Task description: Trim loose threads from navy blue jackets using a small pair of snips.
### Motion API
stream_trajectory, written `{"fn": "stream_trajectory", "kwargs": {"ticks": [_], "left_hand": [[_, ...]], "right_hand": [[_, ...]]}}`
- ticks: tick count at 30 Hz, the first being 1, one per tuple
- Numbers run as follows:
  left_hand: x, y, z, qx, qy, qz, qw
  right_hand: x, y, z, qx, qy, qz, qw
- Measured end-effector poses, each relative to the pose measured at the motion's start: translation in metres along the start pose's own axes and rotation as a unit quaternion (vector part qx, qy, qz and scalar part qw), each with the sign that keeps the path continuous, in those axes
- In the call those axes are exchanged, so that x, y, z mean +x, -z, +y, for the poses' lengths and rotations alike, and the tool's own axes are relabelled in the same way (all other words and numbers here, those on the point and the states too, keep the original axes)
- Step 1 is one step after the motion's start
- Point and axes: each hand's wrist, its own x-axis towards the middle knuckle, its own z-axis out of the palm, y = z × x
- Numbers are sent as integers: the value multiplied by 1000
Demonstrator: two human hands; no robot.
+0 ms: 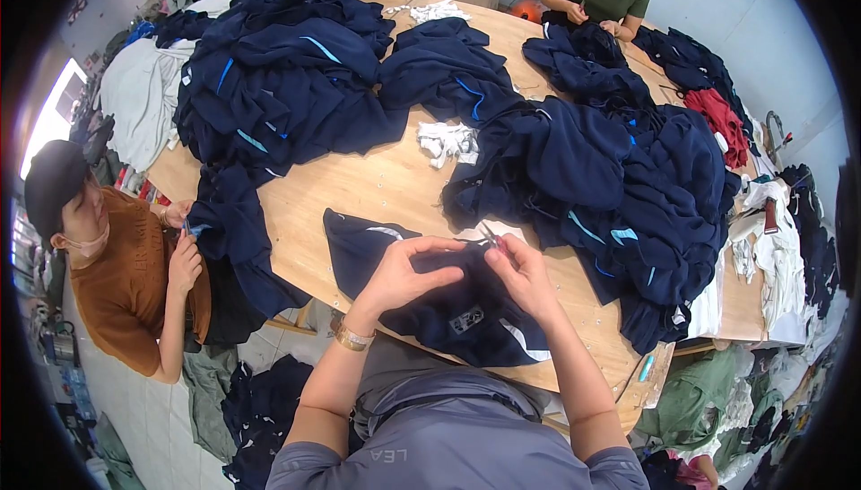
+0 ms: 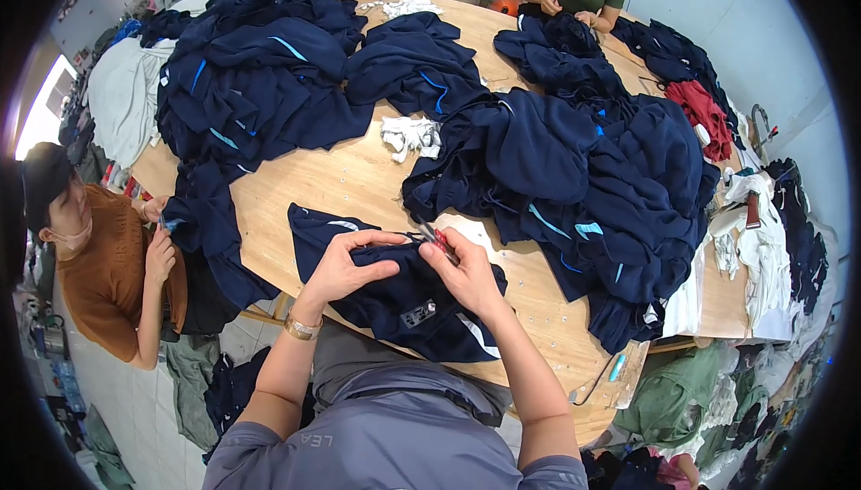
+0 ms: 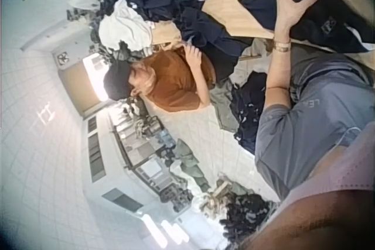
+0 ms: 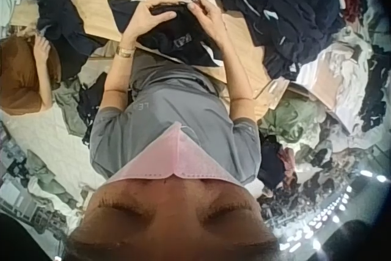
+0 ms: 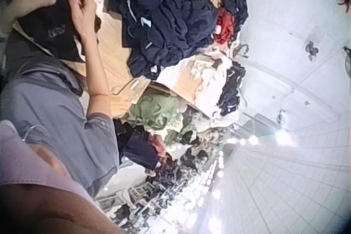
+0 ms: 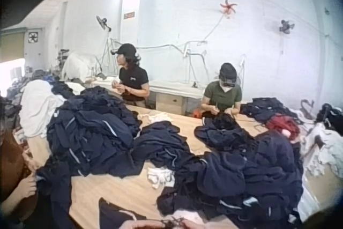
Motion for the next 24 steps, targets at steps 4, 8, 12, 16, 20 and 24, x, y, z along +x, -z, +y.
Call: {"fn": "stream_trajectory", "kwargs": {"ticks": [4, 8, 12, 16, 20, 24], "left_hand": [[0, 1, -6, 95, -60, 44, 993], [-2, 2, -3, 169, -59, 65, 982], [-2, -2, -10, 174, -90, 101, 975], [-4, 2, -11, 223, -69, 92, 968], [-7, 3, -19, 233, -77, 86, 965], [-9, 2, -20, 202, -69, 94, 972]], "right_hand": [[3, -9, 9, 91, -11, -1, 996], [2, -5, 8, 59, -44, -16, 997], [1, 0, 13, -45, -9, -46, 998], [1, 6, 11, -151, 3, -93, 984], [1, 7, 6, -184, -21, -130, 974], [-1, -8, 23, -5, -52, -86, 995]]}}
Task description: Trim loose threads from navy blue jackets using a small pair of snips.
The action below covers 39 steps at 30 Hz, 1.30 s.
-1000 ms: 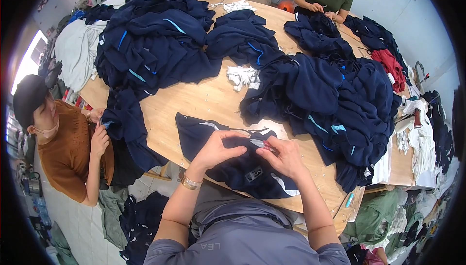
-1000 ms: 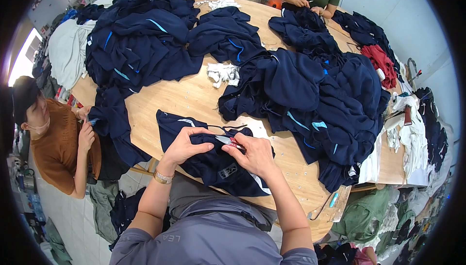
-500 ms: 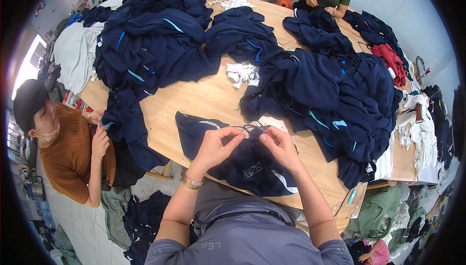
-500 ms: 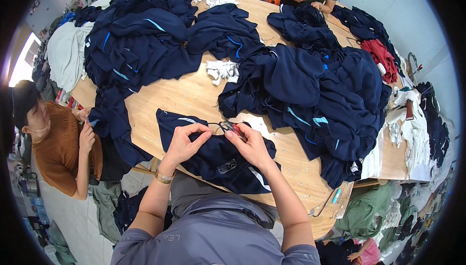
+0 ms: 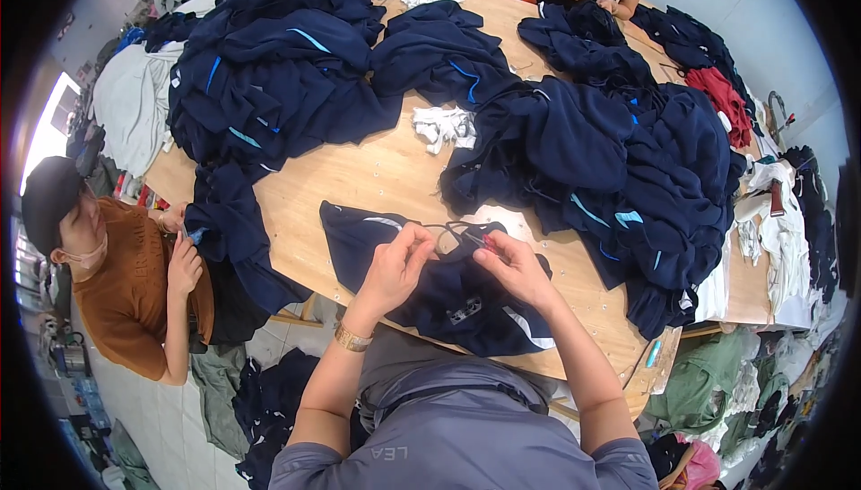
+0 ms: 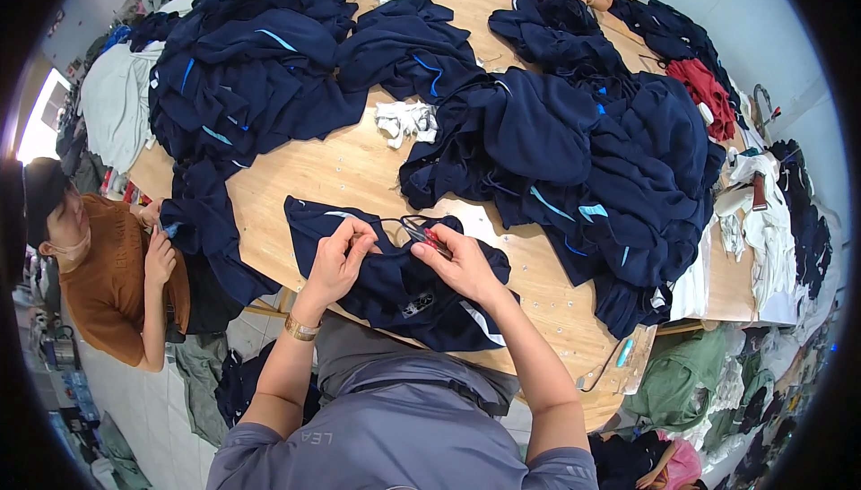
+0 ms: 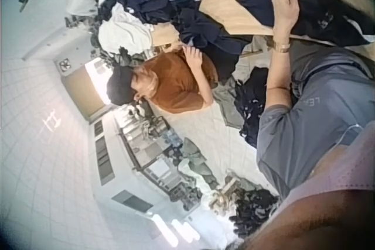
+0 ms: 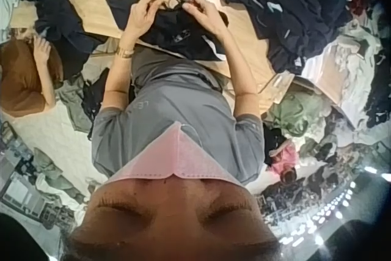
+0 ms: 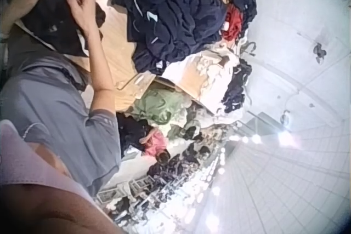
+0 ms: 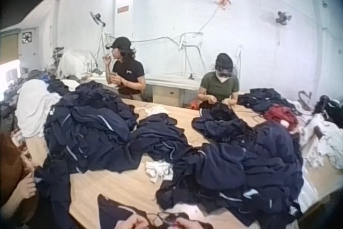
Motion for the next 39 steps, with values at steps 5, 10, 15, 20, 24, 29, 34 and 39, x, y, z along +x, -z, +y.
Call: {"fn": "stream_trajectory", "kwargs": {"ticks": [5, 10, 15, 20, 24, 29, 34, 39], "left_hand": [[-5, 0, -8, -47, 35, -2, 998], [-10, 7, -16, -118, 31, -3, 993], [-12, 12, -18, -129, 52, -7, 990], [-13, 8, -20, -195, 61, -6, 979], [-11, 10, -6, -96, 35, -14, 995], [-9, 11, 1, 18, 3, -40, 999], [-8, 11, -3, 14, -2, -13, 1000], [-8, 10, -10, 44, -42, 23, 998]], "right_hand": [[6, -21, 3, 99, -15, -37, 994], [10, -33, -15, 131, 4, -48, 990], [13, -34, -21, 2, 44, -77, 996], [18, -41, -11, 123, 53, 1, 991], [17, -40, -17, 214, -41, -3, 976], [14, -42, -28, 181, 49, -21, 982], [8, -30, -22, 185, -1, 11, 983], [4, -13, -7, -128, 95, 26, 987]]}}
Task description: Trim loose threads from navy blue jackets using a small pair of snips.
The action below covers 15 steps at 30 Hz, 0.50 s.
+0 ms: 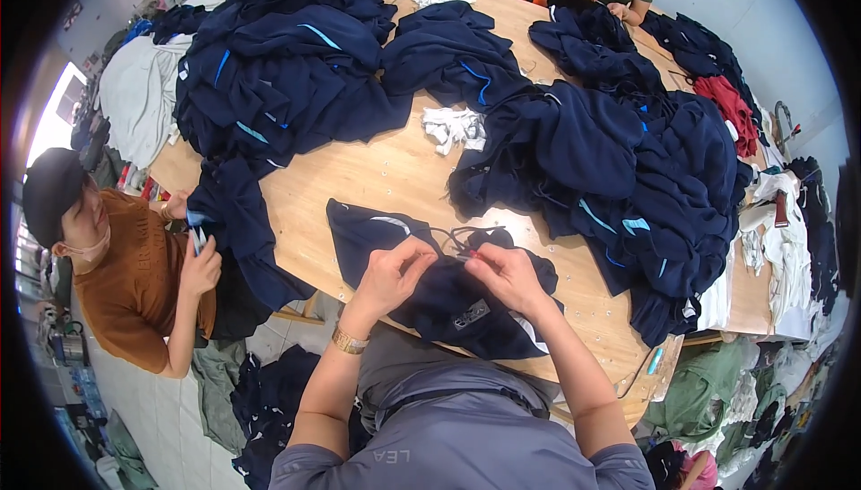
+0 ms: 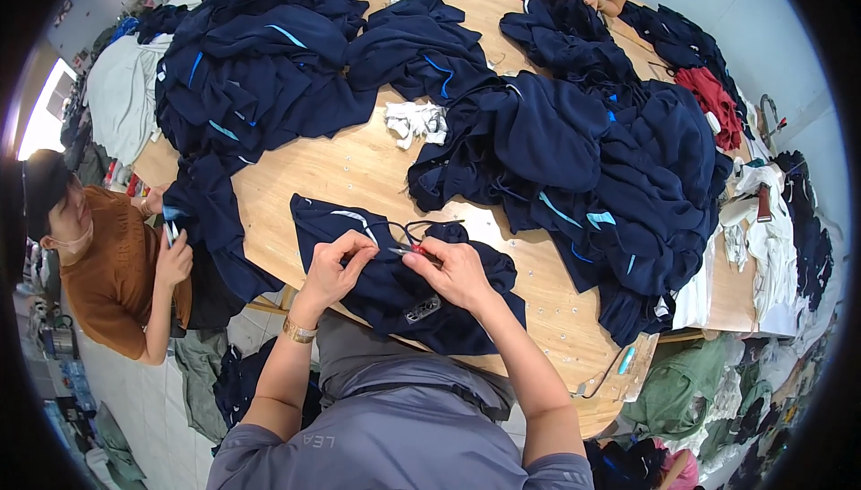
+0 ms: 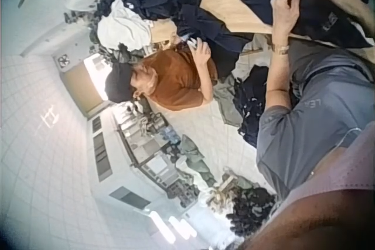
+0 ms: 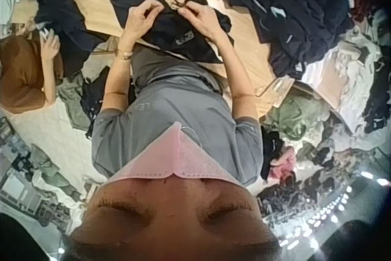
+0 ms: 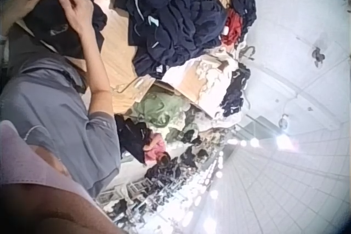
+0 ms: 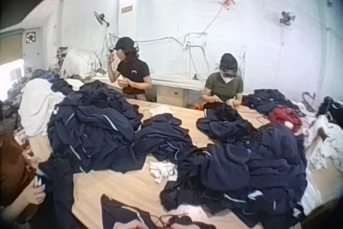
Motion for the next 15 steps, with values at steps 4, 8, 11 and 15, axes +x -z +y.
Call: {"fn": "stream_trajectory", "kwargs": {"ticks": [4, 8, 11, 15], "left_hand": [[-1, 0, -1, 2, 1, 3, 1000], [-1, -1, 2, 18, -16, 2, 1000], [-2, 0, 3, 21, -19, 1, 1000], [-1, -2, -2, 14, -17, 11, 1000]], "right_hand": [[-1, 1, 2, -121, 84, -18, 989], [1, -2, 1, -145, 112, -19, 983], [2, -4, 1, -141, 127, -22, 982], [2, -1, 0, -163, 154, -28, 974]]}}
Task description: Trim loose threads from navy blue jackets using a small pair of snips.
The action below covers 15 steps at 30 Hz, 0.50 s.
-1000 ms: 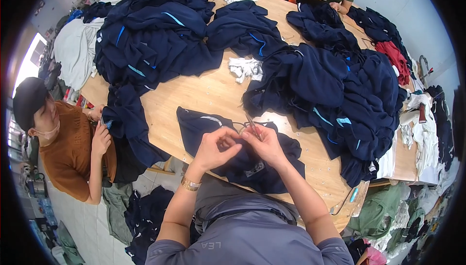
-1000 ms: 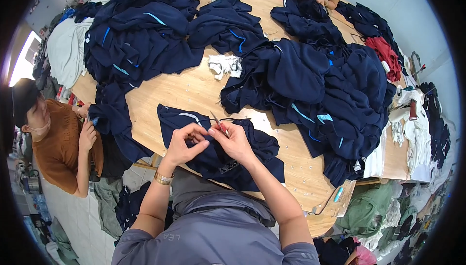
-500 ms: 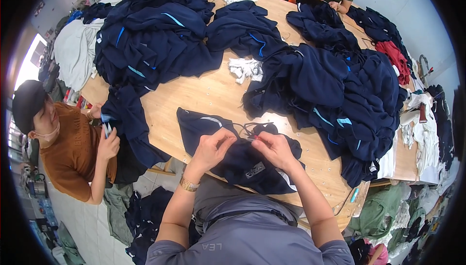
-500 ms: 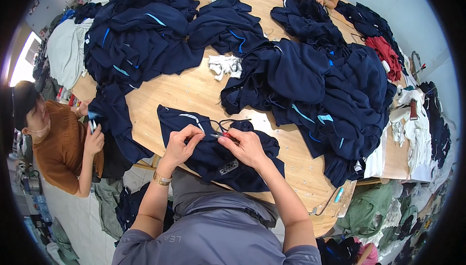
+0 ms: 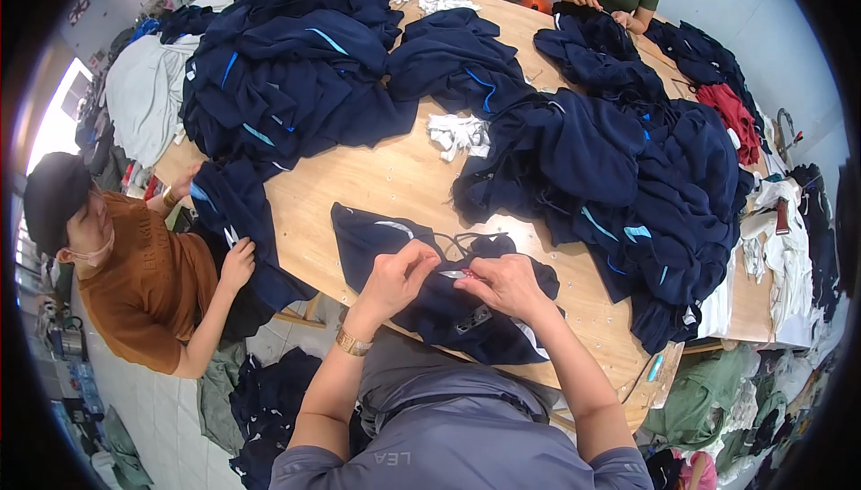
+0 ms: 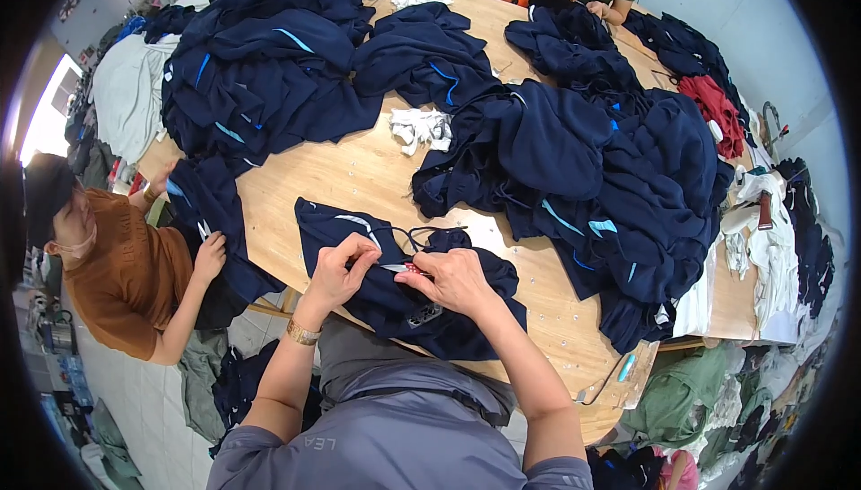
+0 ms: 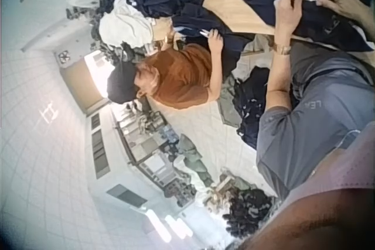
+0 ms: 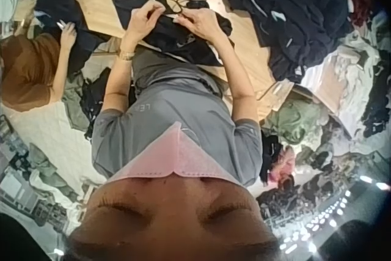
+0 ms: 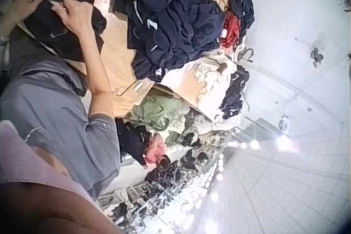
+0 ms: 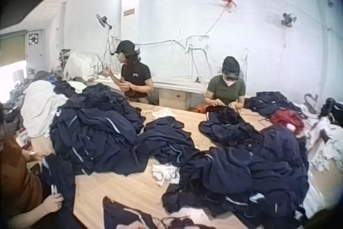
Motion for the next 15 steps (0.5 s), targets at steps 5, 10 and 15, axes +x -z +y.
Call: {"fn": "stream_trajectory", "kwargs": {"ticks": [5, 10, 15], "left_hand": [[0, -2, -10, -50, 56, 41, 996], [1, -2, -8, -218, 101, 33, 970], [5, -4, -12, -320, 177, -55, 929]], "right_hand": [[-22, 9, 13, 115, -171, 105, 973], [-105, 14, 65, -56, -349, 266, 897], [-180, 10, 93, -265, -435, 132, 850]]}}
